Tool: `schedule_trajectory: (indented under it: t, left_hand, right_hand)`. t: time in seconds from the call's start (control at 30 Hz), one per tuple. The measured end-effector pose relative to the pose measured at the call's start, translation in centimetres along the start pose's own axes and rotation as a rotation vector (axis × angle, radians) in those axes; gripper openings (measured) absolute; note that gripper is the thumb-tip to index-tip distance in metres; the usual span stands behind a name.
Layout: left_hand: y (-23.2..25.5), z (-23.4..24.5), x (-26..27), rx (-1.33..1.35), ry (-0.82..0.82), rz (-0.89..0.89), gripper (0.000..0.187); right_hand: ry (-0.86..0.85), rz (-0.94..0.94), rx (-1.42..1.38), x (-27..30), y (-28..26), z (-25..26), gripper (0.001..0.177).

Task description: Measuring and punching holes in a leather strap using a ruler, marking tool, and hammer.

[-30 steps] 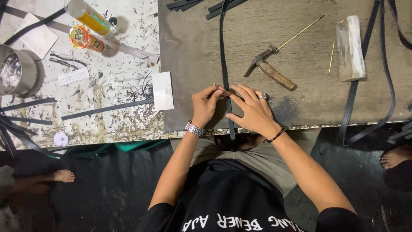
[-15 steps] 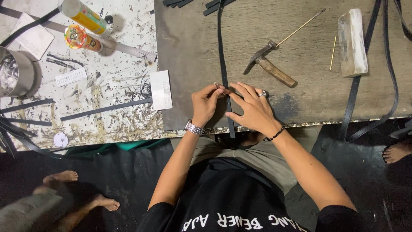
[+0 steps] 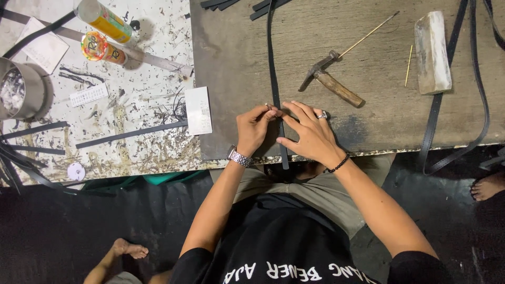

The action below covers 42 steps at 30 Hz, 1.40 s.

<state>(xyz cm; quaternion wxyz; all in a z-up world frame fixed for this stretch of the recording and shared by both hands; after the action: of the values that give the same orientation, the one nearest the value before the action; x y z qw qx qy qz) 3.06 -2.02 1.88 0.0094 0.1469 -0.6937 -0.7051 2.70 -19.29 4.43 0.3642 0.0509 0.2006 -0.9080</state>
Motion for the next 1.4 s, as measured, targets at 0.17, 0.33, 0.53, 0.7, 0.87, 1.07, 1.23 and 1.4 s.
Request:
schedule_trajectory:
  t: [0.17, 0.33, 0.53, 0.7, 0.87, 1.07, 1.23, 1.4]
  left_hand:
    - [0.7, -0.1, 0.1, -0.066, 0.000, -0.054, 0.005]
    - [1.6, -0.4, 0.2, -0.122, -0.010, -0.095, 0.003]
    - [1.0, -0.1, 0.6, -0.174, -0.057, -0.171, 0.003]
    - [0.2, -0.2, 0.6, -0.183, -0.122, -0.212, 0.008]
    - [0.5, -0.7, 0.5, -0.220, -0.214, -0.254, 0.012]
    - [0.1, -0.7, 0.3, -0.253, -0.292, -0.239, 0.026]
    - [-0.2, -0.9, 0.5, -0.223, -0.313, -0.231, 0.030]
    - [-1.8, -0.9, 0.4, -0.217, -0.321, -0.223, 0.029]
  right_hand:
    - [0.020, -0.004, 0.002, 0.0, 0.1, -0.1, 0.061]
    - [0.018, 0.000, 0.008, -0.1, -0.2, 0.5, 0.057]
    - [0.166, -0.088, -0.041, 0.2, 2.6, 1.2, 0.043]
    - [0.187, -0.339, 0.471, 1.3, 8.9, 3.8, 0.049]
    - [-0.016, -0.475, 0.256, 1.9, 11.7, 1.7, 0.040]
    - [0.028, -0.421, -0.326, 2.8, 7.0, 4.1, 0.049]
    - [0.302, -0.225, -0.227, 6.9, 5.7, 2.7, 0.029]
    - [0.058, -0.242, -0.247, 3.3, 0.7, 7.4, 0.026]
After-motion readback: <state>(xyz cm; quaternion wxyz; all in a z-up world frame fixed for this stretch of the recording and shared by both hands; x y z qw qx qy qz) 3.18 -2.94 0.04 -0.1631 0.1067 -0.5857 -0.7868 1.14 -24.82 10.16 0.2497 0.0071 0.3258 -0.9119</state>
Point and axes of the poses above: each hand's wrist, its own x-axis away from the middle knuckle, its own z-axis out of the back of the hand, y = z × x, the point moved 5 cm from there along -x, towards the middle knuckle, and after that the axes turned 5 degrees about x, right-handed, at the moved point
